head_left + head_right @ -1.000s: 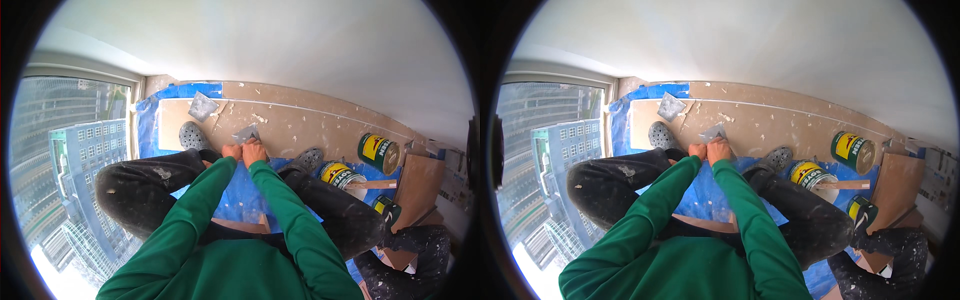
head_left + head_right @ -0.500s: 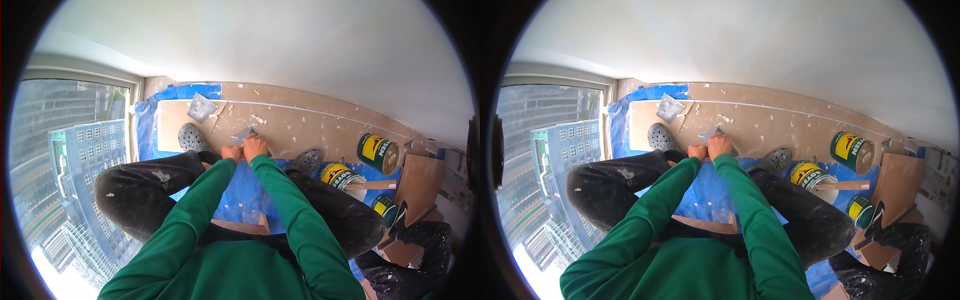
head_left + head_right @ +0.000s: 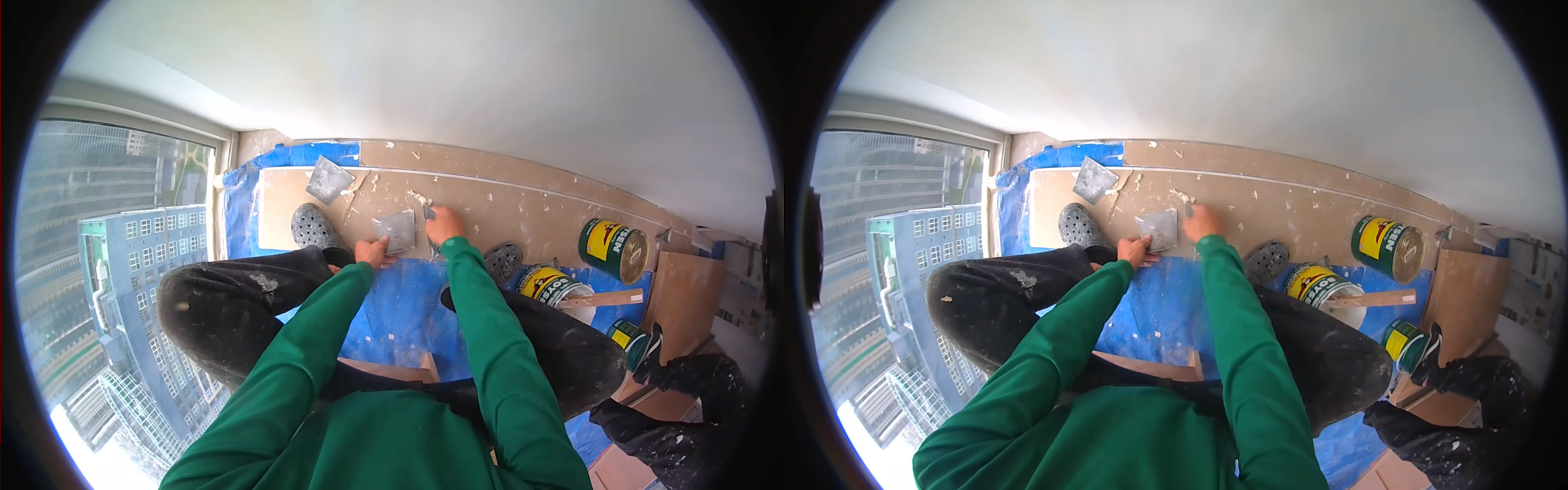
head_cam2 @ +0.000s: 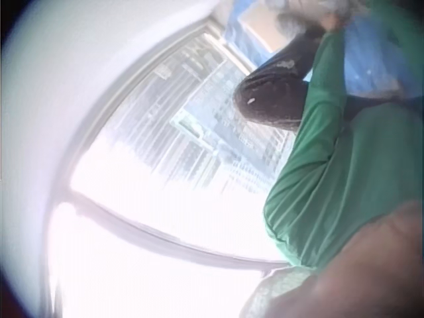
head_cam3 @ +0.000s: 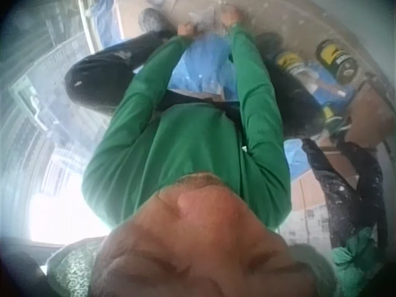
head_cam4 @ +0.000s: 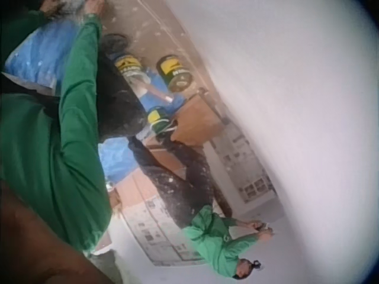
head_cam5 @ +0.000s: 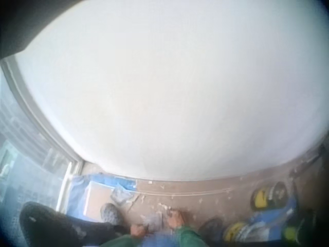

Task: The person applies plaster to the base of a white wall using scrapers, smoothing the material over the surface and cleaning the tools against each other.

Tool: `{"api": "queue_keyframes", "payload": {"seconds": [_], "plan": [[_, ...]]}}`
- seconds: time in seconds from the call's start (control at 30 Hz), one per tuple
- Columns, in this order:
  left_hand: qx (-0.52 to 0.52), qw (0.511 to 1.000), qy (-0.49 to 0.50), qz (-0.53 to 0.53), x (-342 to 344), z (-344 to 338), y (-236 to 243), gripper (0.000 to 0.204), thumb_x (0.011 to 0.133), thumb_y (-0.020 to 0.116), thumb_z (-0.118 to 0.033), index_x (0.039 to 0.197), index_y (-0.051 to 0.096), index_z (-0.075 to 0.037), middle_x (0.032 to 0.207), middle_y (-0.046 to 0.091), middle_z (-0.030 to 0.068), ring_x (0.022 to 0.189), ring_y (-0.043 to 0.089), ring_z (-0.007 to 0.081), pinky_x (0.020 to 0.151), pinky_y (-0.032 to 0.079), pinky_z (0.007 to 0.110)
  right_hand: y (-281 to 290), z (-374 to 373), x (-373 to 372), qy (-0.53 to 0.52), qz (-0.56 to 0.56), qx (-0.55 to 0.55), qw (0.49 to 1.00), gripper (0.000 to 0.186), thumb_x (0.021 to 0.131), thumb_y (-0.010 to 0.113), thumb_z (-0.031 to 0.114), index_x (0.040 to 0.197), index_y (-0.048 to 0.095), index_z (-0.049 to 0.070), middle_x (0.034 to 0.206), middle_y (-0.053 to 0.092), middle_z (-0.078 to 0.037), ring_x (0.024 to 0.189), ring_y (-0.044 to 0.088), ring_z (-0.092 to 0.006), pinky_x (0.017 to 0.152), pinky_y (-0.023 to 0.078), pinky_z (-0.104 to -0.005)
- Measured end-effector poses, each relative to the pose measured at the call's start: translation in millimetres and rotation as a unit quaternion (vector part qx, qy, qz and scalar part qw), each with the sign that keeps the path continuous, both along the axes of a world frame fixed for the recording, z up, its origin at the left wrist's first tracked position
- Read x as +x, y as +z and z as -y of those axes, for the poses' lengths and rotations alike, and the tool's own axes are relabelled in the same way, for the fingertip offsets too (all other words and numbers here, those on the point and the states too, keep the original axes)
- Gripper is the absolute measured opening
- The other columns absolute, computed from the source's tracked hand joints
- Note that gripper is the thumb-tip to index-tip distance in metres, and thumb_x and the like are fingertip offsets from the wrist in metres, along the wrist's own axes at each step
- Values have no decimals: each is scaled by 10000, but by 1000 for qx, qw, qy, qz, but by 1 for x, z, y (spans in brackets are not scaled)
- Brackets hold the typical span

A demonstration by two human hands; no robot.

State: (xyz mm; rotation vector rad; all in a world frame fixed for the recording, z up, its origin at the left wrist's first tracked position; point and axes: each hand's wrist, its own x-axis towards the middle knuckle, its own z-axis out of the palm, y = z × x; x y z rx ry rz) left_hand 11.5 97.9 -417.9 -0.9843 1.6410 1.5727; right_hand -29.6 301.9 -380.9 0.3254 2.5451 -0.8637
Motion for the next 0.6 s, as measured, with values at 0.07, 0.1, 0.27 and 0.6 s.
{"api": "queue_keyframes", "payload": {"seconds": [0.07, 0.1, 0.27, 0.6], "plan": [[42, 997, 51, -50, -6, 4, 15, 171, 772, 687, -112, 777, 631, 49, 804, 677, 185, 601, 679, 281, 481, 518, 322, 7, -35, 22, -236, 21, -182, 954, 449, 648, 721, 96, 1057, 604, -47, 894, 668, -172, 778, 649, -367, 718, 525, -397], [2, 996, 42, -80, -7, 13, 7, 155, 751, 693, -96, 781, 633, 44, 786, 675, 173, 594, 673, 275, 479, 517, 322, 13, -33, 32, -368, 17, -287, 884, 442, 628, 743, 56, 1042, 617, -33, 909, 667, -147, 788, 653, -326, 713, 521, -388], [-34, 989, -49, -132, -29, 19, 3, 196, 695, 719, -87, 828, 636, 30, 739, 668, 133, 546, 634, 223, 514, 523, 343, 19, -15, 64, -488, 22, -378, 787, 459, 627, 764, 35, 1050, 610, -52, 950, 653, -121, 809, 624, -261, 739, 494, -348], [-310, 915, -233, -114, -48, 20, 19, 438, 602, 798, -296, 835, 649, 45, 914, 653, 247, 884, 635, 375, 807, 490, 425, -19, 62, 92, -316, -160, -44, 934, 386, 706, 734, 121, 1045, 618, -21, 997, 645, -230, 972, 597, -394, 862, 449, -412]]}}
